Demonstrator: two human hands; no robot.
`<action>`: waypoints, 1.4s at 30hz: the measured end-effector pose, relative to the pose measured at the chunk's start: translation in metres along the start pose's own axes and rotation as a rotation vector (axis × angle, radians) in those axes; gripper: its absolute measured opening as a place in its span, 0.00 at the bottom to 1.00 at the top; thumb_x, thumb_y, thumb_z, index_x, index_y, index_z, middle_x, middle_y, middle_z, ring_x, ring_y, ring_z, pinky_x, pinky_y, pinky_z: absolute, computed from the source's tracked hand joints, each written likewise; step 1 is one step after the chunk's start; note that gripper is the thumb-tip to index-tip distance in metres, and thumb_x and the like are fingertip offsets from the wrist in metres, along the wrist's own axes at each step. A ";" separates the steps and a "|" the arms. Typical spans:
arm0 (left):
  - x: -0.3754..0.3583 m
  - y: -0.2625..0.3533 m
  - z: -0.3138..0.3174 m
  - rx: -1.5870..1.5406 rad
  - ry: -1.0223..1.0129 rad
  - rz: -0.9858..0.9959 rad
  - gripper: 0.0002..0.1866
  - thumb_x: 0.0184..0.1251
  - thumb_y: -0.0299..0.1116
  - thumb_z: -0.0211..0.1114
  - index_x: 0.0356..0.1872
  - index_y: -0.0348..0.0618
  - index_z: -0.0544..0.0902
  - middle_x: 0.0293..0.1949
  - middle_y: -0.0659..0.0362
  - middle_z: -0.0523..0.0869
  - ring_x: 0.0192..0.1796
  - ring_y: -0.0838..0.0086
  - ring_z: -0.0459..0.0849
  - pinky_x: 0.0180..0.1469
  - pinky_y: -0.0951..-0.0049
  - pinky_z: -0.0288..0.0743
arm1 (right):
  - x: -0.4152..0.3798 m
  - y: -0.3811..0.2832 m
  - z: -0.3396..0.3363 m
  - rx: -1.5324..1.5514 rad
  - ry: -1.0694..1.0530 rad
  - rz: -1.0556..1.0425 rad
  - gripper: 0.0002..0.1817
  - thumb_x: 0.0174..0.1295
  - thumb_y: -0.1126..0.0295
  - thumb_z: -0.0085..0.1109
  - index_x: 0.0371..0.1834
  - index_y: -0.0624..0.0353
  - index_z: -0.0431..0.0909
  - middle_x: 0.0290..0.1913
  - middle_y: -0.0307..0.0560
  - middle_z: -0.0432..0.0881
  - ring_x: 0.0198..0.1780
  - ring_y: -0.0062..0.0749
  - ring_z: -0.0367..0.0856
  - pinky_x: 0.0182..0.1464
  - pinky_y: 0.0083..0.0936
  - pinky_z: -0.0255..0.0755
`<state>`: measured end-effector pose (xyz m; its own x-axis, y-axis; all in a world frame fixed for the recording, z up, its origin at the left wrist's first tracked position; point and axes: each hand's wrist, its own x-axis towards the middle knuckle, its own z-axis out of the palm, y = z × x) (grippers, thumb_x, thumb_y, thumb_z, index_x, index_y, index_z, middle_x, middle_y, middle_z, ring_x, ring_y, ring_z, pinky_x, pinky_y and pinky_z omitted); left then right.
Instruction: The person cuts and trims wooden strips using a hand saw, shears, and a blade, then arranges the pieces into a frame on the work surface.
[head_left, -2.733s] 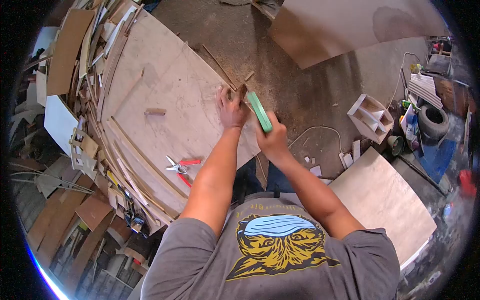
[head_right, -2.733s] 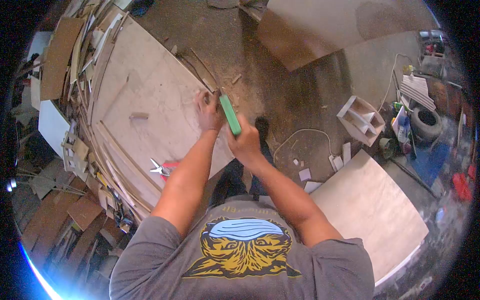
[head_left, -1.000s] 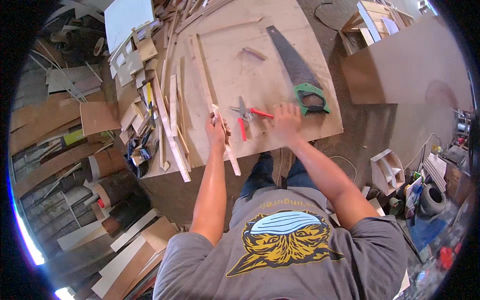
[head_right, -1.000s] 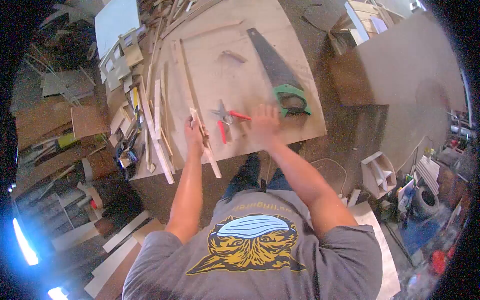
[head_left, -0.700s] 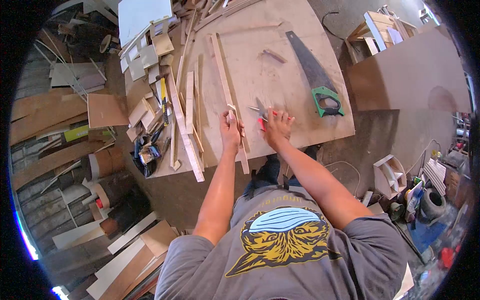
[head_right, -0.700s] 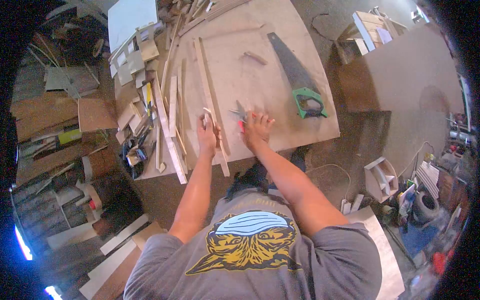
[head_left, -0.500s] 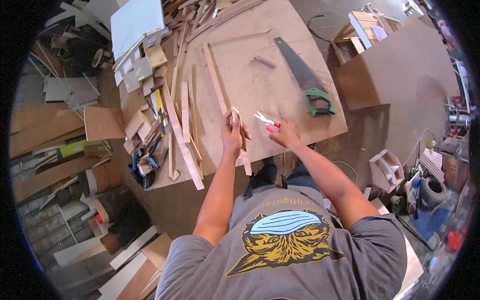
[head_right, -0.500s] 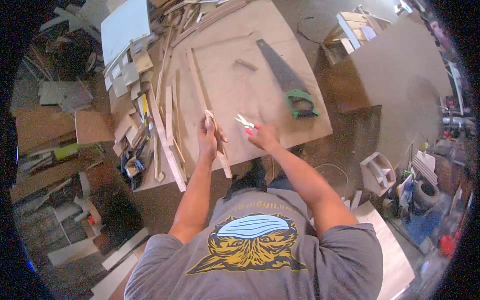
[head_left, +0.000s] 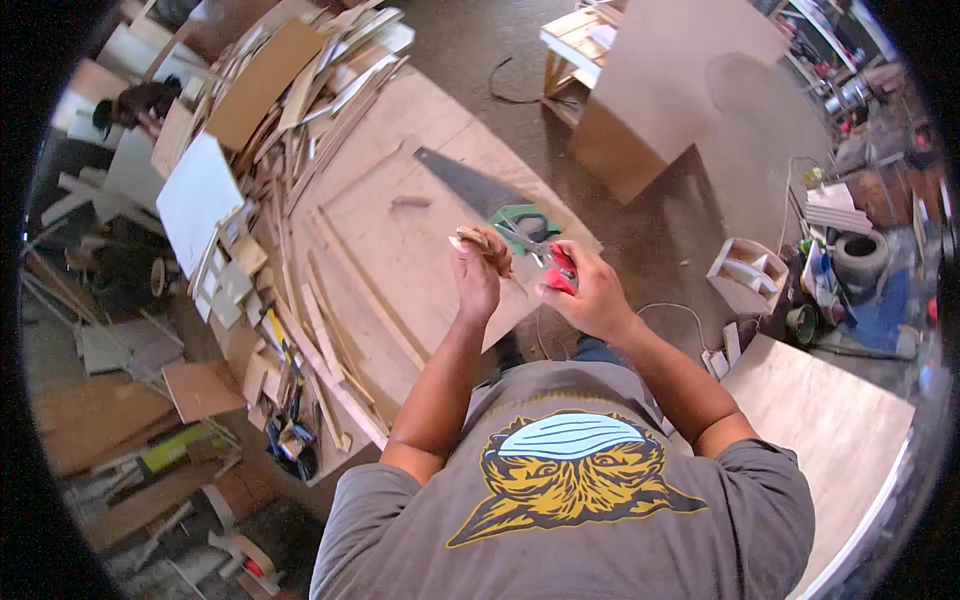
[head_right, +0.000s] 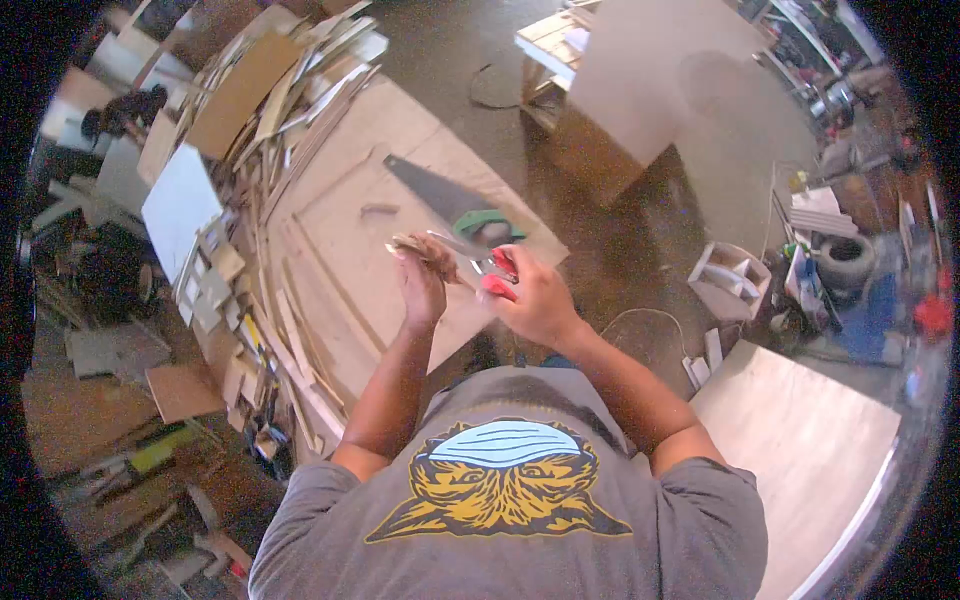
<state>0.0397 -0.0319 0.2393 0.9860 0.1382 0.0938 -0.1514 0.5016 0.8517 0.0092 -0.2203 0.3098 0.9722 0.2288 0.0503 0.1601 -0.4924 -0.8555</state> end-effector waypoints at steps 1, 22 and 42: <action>0.004 -0.006 0.016 -0.025 -0.017 -0.009 0.31 0.82 0.67 0.43 0.38 0.46 0.70 0.27 0.61 0.73 0.22 0.78 0.71 0.24 0.73 0.67 | -0.003 -0.003 -0.018 -0.046 0.032 -0.016 0.30 0.58 0.59 0.75 0.60 0.63 0.77 0.48 0.57 0.84 0.51 0.46 0.85 0.56 0.37 0.77; 0.049 -0.086 0.186 -0.069 -0.308 -0.058 0.35 0.81 0.71 0.43 0.32 0.47 0.71 0.22 0.63 0.73 0.19 0.81 0.66 0.18 0.77 0.57 | -0.007 0.066 -0.152 -0.201 0.311 -0.113 0.28 0.55 0.58 0.73 0.56 0.59 0.77 0.45 0.53 0.85 0.47 0.51 0.86 0.50 0.43 0.79; 0.039 -0.089 0.179 0.003 -0.266 -0.136 0.35 0.83 0.69 0.39 0.31 0.47 0.72 0.20 0.63 0.72 0.17 0.78 0.65 0.20 0.74 0.60 | -0.016 0.078 -0.140 -0.104 0.461 -0.034 0.27 0.56 0.61 0.73 0.57 0.62 0.79 0.44 0.56 0.86 0.45 0.49 0.88 0.48 0.40 0.82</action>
<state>0.1044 -0.2245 0.2592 0.9811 -0.1592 0.1100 -0.0164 0.4978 0.8672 0.0302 -0.3801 0.3147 0.9368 -0.1391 0.3210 0.1864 -0.5782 -0.7944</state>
